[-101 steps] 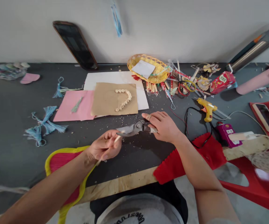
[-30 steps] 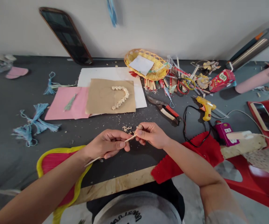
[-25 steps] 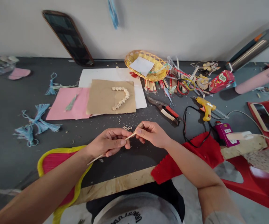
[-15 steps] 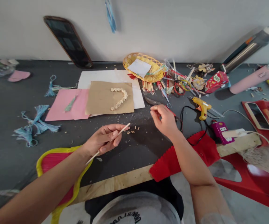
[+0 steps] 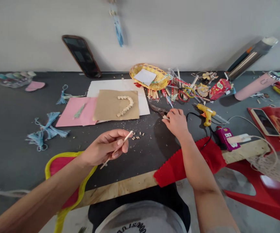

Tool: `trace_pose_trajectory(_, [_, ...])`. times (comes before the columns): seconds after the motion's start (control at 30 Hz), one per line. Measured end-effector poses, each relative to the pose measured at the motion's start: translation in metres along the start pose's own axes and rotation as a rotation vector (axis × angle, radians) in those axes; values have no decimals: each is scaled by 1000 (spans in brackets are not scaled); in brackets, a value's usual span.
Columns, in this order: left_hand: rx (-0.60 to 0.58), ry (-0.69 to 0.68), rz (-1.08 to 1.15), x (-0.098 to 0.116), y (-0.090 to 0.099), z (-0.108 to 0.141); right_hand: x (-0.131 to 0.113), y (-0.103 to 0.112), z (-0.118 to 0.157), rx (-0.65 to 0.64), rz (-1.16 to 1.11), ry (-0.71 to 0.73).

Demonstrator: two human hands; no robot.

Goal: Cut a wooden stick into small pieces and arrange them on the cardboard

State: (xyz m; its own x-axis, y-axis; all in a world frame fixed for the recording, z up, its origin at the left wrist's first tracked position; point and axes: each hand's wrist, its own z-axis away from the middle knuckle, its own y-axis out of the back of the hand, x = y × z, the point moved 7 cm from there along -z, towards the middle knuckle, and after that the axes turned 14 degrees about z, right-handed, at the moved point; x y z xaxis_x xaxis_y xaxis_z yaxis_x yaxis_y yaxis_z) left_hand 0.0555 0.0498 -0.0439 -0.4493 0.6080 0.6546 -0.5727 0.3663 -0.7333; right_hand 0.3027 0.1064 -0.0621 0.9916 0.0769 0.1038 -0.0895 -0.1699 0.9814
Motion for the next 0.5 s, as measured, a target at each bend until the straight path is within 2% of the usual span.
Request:
trace_pose_trajectory(0.17, [43,40,-253,0,-18,-3,4,3,-2,65,-99,0])
trace_pose_trajectory(0.27, [42,-32,-382,14,-28,-8,10,11,-3,90,-254,-65])
trace_pose_trajectory(0.37, [72,-269,-574,42,-33,-10,19,20,-4,137,-517,-184])
trace_pose_trajectory(0.43, [175,-487,-806,61,-30,-7,26,22,-3,143,-800,-279])
trace_pose_trajectory(0.5, [285,-680,-1040,73,-26,-5,25,21,-2,108,-1140,-311])
